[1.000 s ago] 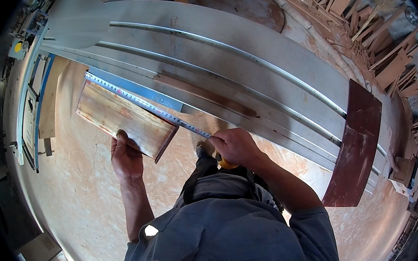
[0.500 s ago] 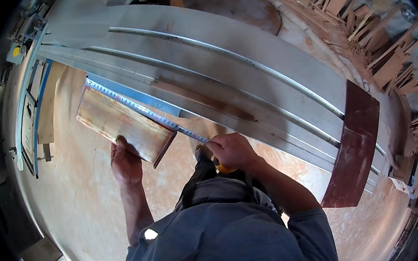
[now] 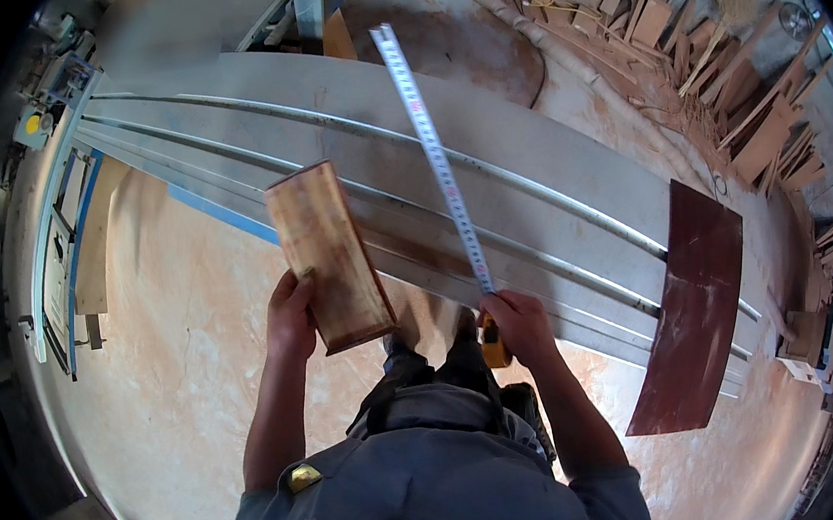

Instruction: The person picks up a reddish-brown wooden board, carries it to a jointer, and runs it through the machine. They then retrieve a smaller wooden piece, measure it with a tape measure, and place it on a table saw. Finally, they return to the table saw with the larger board and position it for cutting.

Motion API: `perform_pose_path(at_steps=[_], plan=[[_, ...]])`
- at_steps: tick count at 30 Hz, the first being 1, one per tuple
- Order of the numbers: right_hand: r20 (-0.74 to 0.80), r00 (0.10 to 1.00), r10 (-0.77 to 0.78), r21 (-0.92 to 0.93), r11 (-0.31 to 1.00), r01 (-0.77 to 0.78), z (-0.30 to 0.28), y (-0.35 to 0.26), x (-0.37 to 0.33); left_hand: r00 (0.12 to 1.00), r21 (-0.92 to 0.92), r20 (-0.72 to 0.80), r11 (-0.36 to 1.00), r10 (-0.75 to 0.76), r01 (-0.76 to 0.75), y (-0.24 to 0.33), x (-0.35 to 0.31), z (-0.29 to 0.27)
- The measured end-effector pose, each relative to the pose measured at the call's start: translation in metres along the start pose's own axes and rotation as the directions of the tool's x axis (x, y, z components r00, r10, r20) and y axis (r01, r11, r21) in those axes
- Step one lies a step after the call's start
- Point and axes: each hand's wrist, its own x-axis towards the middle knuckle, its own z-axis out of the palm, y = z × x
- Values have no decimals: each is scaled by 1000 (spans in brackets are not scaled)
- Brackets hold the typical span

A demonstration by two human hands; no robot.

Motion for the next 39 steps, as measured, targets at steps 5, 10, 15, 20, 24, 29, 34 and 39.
perform_pose_path(at_steps=[5,10,15,20,24,29,34,39], plan=[[2,995,100,220,970,-98,-34,11,-21,966,385,220,898,132,-211,1,62,53],[3,992,127,278,953,-123,-59,13,-32,931,629,310,693,191,-352,-10,106,99],[-9,998,55,309,950,-50,-92,21,-30,974,684,222,705,43,-187,-14,115,150],[-19,999,40,353,935,-31,-112,25,-23,964,727,217,634,152,-264,-37,134,173],[-30,996,84,386,920,-66,-125,32,-19,958,794,238,535,162,-288,-44,134,191],[-46,996,79,383,922,-56,-129,38,-8,873,923,243,176,423,-343,-41,131,193],[-41,995,88,365,929,-67,-116,35,1,699,797,386,164,602,-581,-25,88,156],[-11,994,105,384,919,-93,-70,11,-7,795,780,230,382,561,-495,-50,27,40]])
